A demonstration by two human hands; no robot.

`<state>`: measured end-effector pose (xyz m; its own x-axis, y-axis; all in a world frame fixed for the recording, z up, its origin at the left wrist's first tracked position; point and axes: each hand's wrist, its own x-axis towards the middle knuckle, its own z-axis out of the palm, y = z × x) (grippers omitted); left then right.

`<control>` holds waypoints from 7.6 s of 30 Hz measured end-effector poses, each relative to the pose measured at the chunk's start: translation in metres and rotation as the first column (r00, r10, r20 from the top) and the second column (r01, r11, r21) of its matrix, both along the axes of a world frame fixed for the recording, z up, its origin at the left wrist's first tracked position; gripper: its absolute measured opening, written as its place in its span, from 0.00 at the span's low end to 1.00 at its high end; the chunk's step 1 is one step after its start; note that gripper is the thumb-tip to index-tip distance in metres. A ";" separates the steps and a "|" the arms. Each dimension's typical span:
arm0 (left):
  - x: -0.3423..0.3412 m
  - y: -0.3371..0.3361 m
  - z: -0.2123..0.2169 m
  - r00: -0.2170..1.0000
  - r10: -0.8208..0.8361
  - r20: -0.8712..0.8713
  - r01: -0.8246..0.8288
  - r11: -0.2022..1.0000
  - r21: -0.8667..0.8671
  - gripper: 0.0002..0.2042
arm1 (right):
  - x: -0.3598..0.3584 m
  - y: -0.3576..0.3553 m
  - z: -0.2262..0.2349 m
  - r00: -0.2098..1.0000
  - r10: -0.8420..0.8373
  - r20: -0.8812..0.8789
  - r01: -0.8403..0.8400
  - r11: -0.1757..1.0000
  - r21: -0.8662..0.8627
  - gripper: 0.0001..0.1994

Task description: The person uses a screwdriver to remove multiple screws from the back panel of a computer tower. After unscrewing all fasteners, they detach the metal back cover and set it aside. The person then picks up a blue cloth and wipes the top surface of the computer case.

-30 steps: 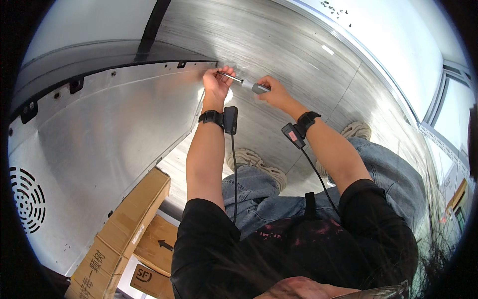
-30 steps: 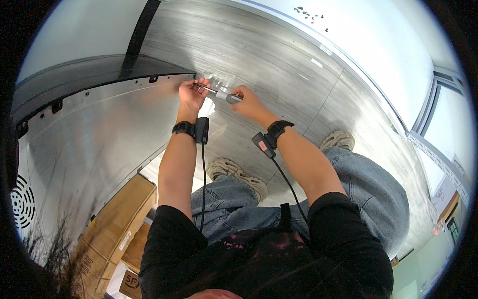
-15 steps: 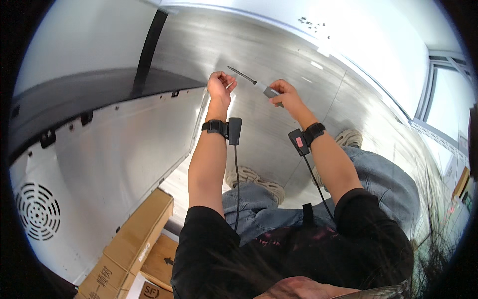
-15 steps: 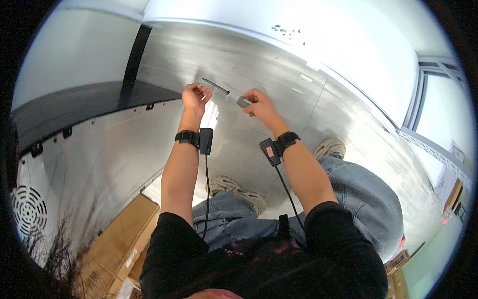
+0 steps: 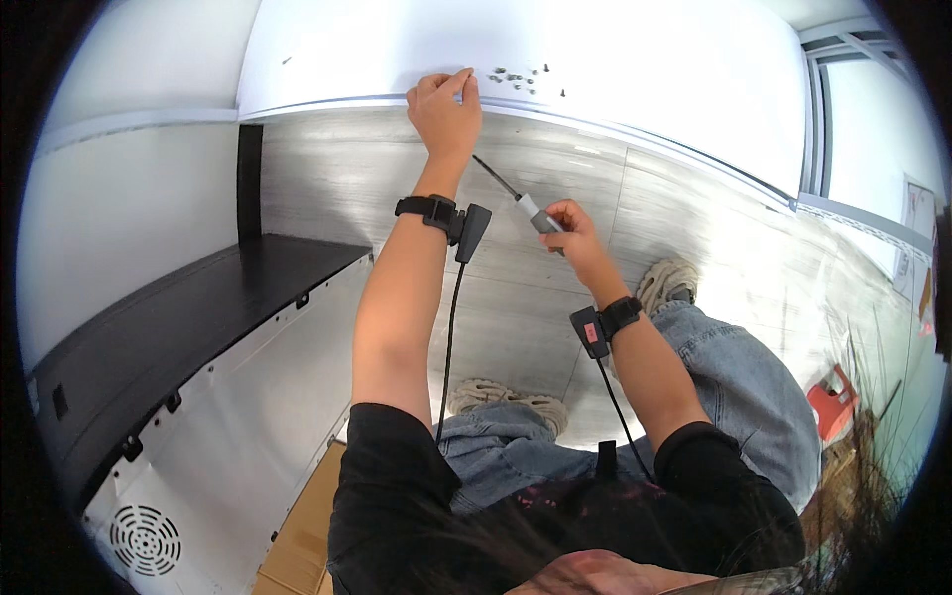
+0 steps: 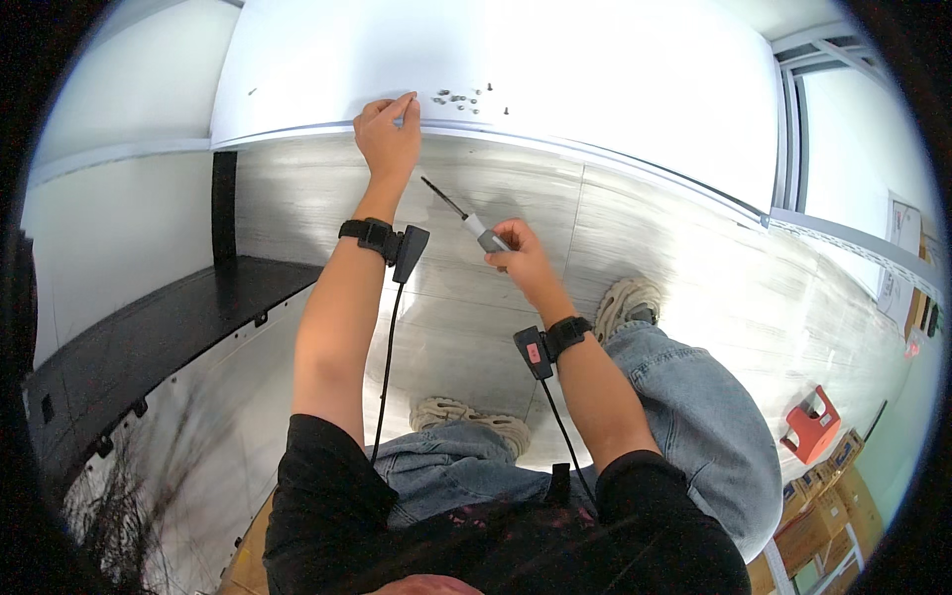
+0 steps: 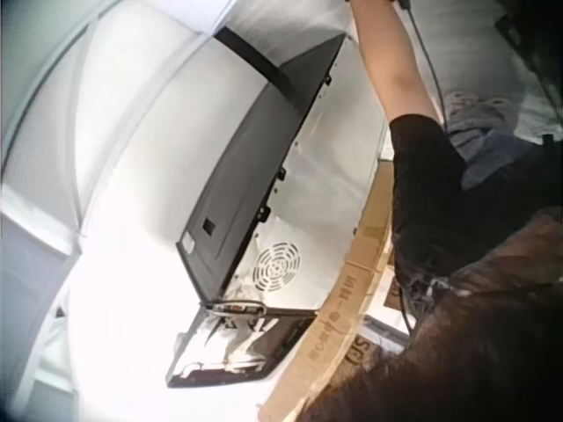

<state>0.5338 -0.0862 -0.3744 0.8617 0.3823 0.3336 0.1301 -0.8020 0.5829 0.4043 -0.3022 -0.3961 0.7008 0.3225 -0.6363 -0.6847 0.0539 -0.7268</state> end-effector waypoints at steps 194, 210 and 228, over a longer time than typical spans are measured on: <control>-0.321 0.102 -0.088 0.506 0.595 -0.624 -0.609 -0.266 -0.747 0.06 | -0.132 0.137 -0.057 0.585 0.802 0.124 -0.722 0.584 -0.370 0.21; -0.318 0.101 -0.087 0.440 0.612 -0.657 -0.641 -0.299 -0.707 0.10 | -0.129 0.136 -0.030 0.348 0.893 0.284 -0.624 0.447 -0.641 0.21; -0.296 0.086 -0.060 0.706 0.580 -0.407 -0.484 -0.026 -0.875 0.09 | -0.114 0.121 -0.035 0.535 0.791 0.295 -0.589 0.600 -0.541 0.21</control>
